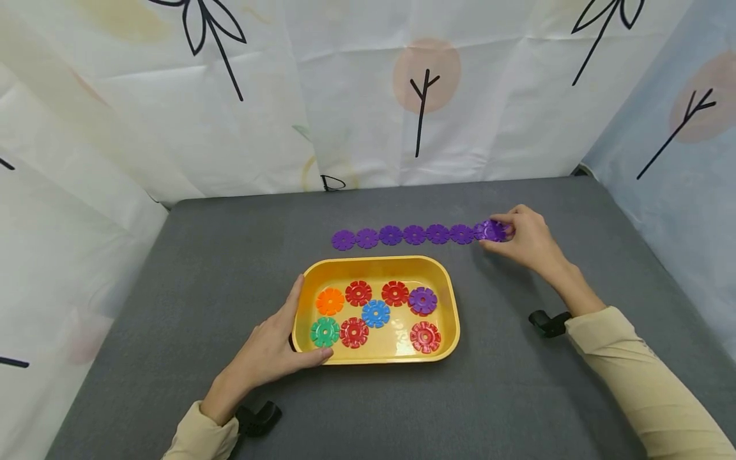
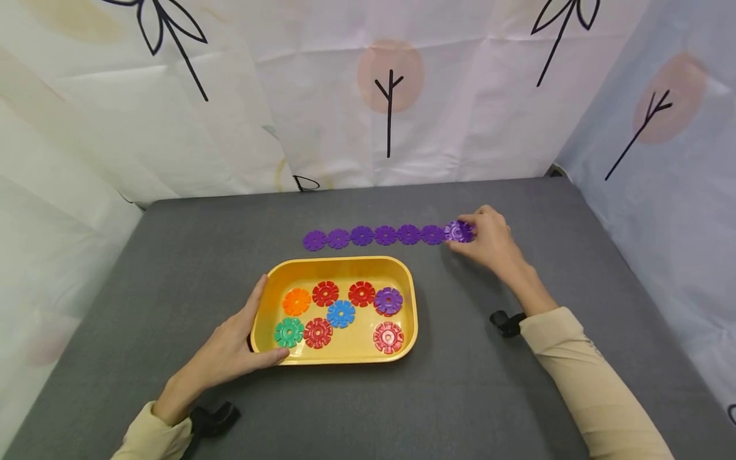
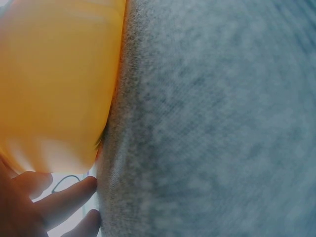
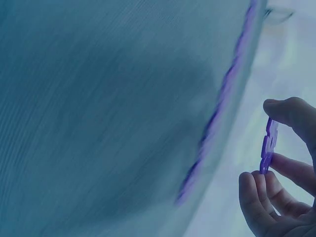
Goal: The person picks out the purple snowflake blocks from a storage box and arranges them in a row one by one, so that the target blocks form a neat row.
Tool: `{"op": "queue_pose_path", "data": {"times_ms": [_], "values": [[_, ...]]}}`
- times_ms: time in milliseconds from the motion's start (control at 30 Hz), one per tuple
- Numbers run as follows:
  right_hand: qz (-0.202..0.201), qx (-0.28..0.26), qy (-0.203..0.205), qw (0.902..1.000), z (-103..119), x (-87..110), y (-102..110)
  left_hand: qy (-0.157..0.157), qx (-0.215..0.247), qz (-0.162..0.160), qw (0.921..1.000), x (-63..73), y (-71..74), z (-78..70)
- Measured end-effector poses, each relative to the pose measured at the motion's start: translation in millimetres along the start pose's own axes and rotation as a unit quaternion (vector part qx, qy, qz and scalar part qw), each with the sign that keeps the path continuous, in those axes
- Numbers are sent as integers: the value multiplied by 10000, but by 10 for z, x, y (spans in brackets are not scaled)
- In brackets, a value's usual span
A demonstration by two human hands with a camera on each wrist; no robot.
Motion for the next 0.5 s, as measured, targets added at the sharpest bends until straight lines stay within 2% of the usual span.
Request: {"op": "queue_pose_path", "data": {"times_ms": [267, 433, 500], "values": [[0, 230, -649, 9976, -691, -18, 113, -10, 30, 6, 10000, -1, 5, -5], [22, 325, -879, 9956, -918, -28, 115, 4, 31, 7, 10000, -1, 4, -2], [160, 361, -1040, 9938, -983, -24, 94, 21, 39, 15, 10000, -1, 0, 0]]}}
Point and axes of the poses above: each hand's wrist, its own x-axis away from the middle knuckle, its own y-axis out of the back of the hand, z = x × y, the point moved 6 cm from there along -x, towards the middle knuckle
